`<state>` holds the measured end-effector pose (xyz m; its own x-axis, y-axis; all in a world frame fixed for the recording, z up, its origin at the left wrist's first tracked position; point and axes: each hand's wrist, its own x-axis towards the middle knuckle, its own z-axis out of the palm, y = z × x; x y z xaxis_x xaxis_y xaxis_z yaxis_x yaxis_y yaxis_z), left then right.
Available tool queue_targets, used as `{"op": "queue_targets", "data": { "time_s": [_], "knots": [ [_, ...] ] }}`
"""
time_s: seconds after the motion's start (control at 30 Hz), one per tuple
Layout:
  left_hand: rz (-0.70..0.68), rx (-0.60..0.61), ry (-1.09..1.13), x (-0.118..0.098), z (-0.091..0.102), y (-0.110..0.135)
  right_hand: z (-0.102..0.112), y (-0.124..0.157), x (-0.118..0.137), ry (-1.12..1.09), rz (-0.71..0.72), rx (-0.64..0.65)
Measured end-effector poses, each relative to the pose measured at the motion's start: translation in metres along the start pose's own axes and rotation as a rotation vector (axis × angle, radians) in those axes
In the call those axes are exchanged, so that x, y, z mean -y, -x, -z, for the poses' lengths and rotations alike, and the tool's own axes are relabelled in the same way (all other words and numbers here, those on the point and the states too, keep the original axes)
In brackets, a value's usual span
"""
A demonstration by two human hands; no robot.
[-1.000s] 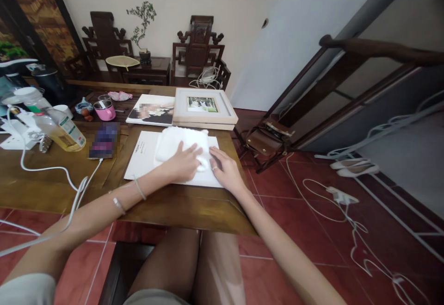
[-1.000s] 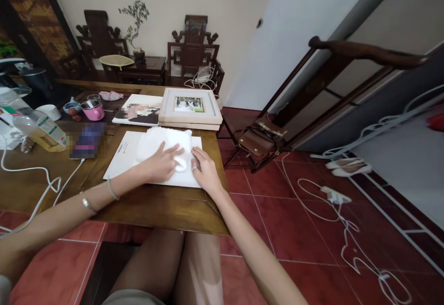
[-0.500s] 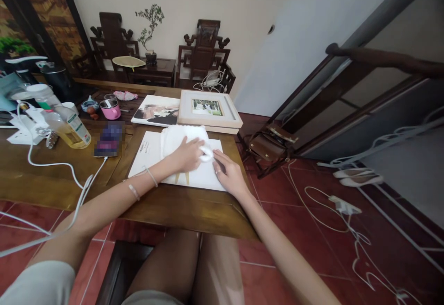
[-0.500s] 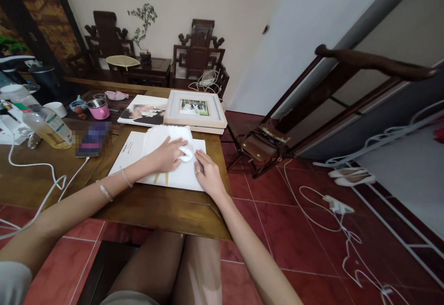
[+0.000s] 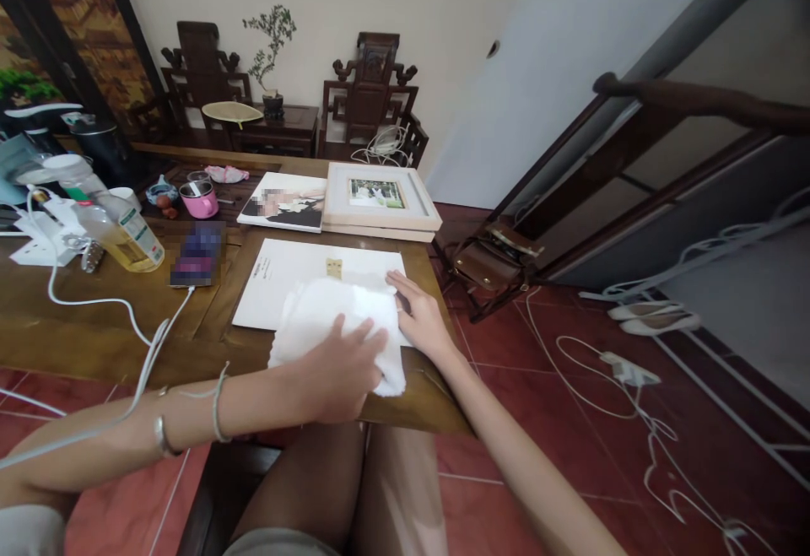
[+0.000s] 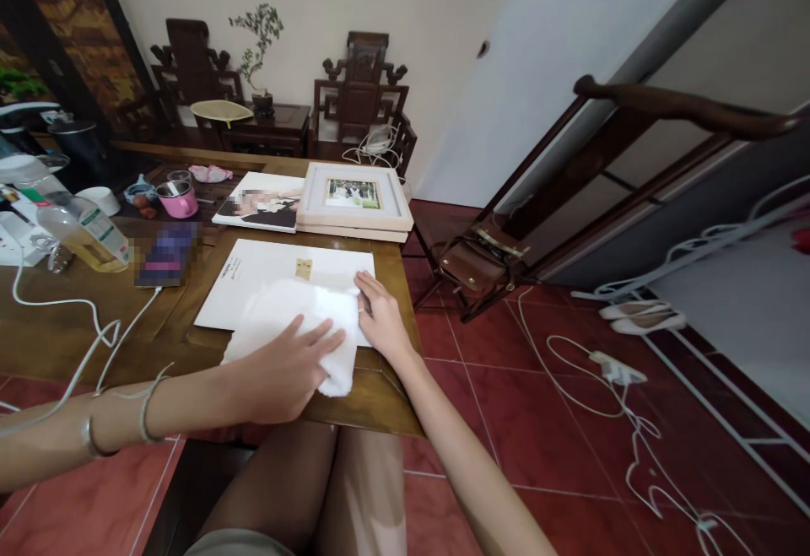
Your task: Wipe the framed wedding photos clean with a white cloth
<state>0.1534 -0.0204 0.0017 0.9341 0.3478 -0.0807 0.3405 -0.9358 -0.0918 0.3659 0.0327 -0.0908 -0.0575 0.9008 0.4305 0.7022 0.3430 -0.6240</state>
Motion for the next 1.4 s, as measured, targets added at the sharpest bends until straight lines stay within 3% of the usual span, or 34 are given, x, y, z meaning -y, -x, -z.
{"op": "queue_targets", "data": {
  "time_s": [0.07, 0.27, 0.37, 0.47, 0.67, 0.77, 0.83, 0.93, 1.03, 1.13, 1.27, 1.4],
  "knots": [
    [0.014, -0.011, -0.020, 0.012, -0.002, -0.003, 0.000, 0.000, 0.001, 0.015, -0.007, -0.008],
    [0.228, 0.033, -0.007, 0.086, -0.015, -0.037, -0.002, 0.000, 0.001, 0.025, -0.030, -0.013],
    [0.299, -0.009, -0.015, 0.109, -0.021, -0.051, -0.002, 0.000, 0.000, 0.026, -0.030, -0.017],
    [0.238, -0.029, -0.041, 0.102, -0.024, -0.058, -0.001, 0.000, 0.000, 0.035, -0.028, -0.017],
    [0.176, 0.014, -0.039, 0.027, -0.016, -0.037, 0.001, 0.001, -0.001, 0.033, 0.009, -0.001],
    [0.149, 0.009, -0.021, 0.012, -0.013, -0.025, 0.000, 0.001, -0.001, 0.034, 0.011, 0.009],
    [0.161, 0.025, -0.002, 0.023, -0.012, -0.028, -0.001, 0.000, -0.002, 0.041, 0.000, -0.002],
    [0.224, 0.051, 0.062, 0.062, -0.009, -0.045, -0.002, 0.000, -0.001, 0.040, -0.013, -0.018],
    [0.306, 0.013, 0.145, 0.106, -0.004, -0.059, -0.002, 0.000, -0.001, 0.038, -0.018, -0.017],
    [0.334, -0.044, 0.190, 0.134, 0.000, -0.055, -0.001, 0.000, -0.001, 0.038, -0.023, -0.013],
    [0.360, -0.088, 0.163, 0.147, -0.003, -0.028, -0.001, 0.000, -0.001, 0.029, -0.029, -0.015],
    [0.434, -0.045, 0.123, 0.138, -0.018, 0.003, -0.002, 0.000, 0.000, 0.021, -0.028, -0.012]
  ]
}}
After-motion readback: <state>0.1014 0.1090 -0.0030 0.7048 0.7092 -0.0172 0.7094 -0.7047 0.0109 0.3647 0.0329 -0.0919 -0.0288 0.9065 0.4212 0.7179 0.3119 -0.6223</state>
